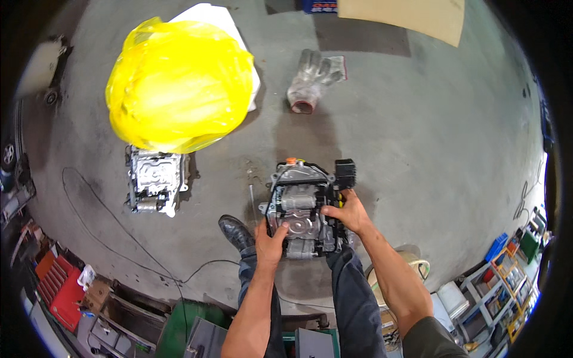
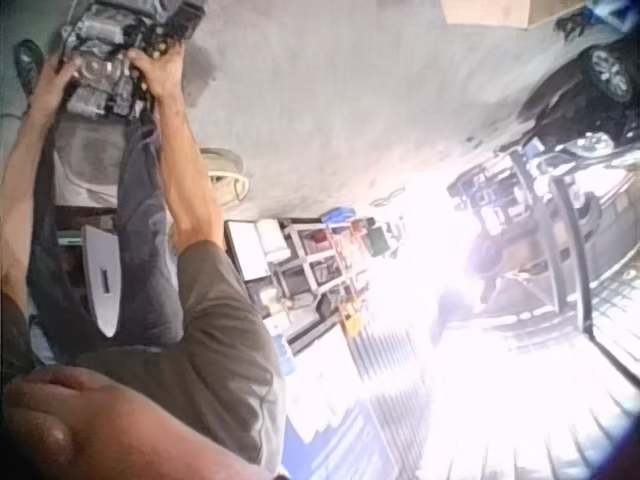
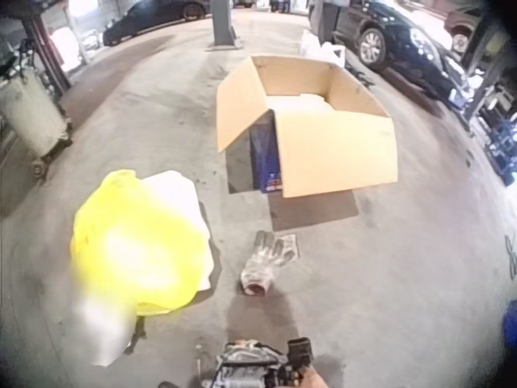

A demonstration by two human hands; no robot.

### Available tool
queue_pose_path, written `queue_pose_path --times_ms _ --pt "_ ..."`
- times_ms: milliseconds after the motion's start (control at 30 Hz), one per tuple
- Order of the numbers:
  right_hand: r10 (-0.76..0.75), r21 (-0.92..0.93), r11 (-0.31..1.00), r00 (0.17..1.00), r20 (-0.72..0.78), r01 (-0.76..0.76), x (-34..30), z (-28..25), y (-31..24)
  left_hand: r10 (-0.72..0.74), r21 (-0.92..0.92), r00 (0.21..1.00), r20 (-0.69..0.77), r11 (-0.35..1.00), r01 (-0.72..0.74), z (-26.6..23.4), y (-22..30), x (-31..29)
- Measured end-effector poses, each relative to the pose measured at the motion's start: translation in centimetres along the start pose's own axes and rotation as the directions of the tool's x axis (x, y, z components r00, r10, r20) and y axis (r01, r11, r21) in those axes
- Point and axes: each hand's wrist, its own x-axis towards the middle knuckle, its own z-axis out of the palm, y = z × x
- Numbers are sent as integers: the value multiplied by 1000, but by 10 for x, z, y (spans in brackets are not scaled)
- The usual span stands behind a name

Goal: The person inspects two car parts, one on the floor and one on a yellow bag. They pick up the part on the floor, examine it, and then place it back down. They then pick up the part on the yellow bag, examine it, and place it back down.

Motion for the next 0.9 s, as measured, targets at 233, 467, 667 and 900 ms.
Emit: queue_pose_path --times_ms 233,467,667,900 --pt "89 -4 996 996 -6 -89 -78 7 -53 19 82 1000 5 996 -20 -59 73 -64" --pt "-8 144 990 1000 -21 11 -156 39 -216 62 100 991 122 992 -75 -176 180 -108" --pt "-142 20 989 987 -78 144 -127 56 -337 239 129 969 68 961 -246 -257 279 -63" --pt "-216 -133 963 968 127 233 31 99 -467 267 176 948 -171 955 -237 -295 346 72"
